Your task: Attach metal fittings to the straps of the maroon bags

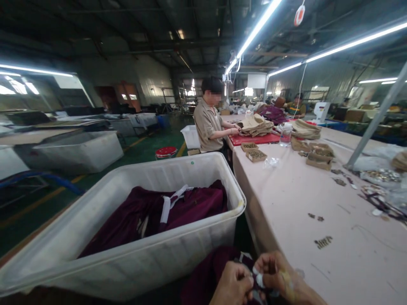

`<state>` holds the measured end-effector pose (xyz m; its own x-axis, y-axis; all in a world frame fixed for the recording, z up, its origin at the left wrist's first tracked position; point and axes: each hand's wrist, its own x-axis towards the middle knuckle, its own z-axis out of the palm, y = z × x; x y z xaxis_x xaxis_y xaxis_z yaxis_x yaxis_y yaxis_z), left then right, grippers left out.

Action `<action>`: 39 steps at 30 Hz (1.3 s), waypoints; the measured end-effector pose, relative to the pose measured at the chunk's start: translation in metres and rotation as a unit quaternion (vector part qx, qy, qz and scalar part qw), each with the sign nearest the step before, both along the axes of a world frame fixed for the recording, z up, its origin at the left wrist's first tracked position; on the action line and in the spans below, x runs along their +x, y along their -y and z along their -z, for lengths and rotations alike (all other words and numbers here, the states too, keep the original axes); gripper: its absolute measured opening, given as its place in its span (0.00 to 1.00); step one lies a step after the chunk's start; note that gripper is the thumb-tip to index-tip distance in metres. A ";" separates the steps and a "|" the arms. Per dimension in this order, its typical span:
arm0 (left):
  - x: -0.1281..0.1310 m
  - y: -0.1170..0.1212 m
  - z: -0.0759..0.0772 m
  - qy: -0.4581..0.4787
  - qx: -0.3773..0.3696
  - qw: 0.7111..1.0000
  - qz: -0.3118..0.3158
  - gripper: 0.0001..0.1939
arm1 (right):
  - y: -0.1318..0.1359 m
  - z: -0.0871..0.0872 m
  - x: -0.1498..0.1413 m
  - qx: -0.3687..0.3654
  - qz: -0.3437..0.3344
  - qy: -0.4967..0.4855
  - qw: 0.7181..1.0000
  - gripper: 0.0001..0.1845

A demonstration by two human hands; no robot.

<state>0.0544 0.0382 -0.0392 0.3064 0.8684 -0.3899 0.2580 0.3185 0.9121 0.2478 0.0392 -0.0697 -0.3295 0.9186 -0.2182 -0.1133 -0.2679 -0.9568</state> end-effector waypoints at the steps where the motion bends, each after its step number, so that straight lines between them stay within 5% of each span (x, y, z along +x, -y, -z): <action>1: -0.002 0.000 0.002 0.006 0.002 1.000 -0.002 0.08 | -0.001 0.001 0.000 0.005 0.000 -0.007 1.000 0.14; 10: 0.011 0.009 -0.017 0.092 0.012 0.995 0.035 0.10 | 0.015 -0.032 0.021 0.011 -0.031 -0.031 0.999 0.21; 24: 0.008 0.021 -0.003 0.156 0.004 0.988 0.012 0.09 | 0.011 -0.020 0.034 0.031 -0.086 0.004 0.996 0.20; 28: -0.003 0.025 -0.006 0.079 0.120 0.989 0.032 0.06 | 0.013 -0.026 0.041 0.099 -0.094 0.073 0.988 0.22; 32: -0.015 0.038 -0.009 -0.020 0.348 0.937 0.005 0.06 | 0.016 -0.038 0.053 0.224 -0.137 0.249 0.932 0.16; 36: -0.020 0.051 -0.002 -0.122 0.518 0.846 0.007 0.09 | 0.027 -0.029 0.051 0.389 -0.043 0.320 0.863 0.06; 39: -0.018 0.057 0.002 -0.144 0.563 0.813 -0.030 0.10 | 0.041 -0.017 0.040 0.499 0.021 0.351 0.792 0.08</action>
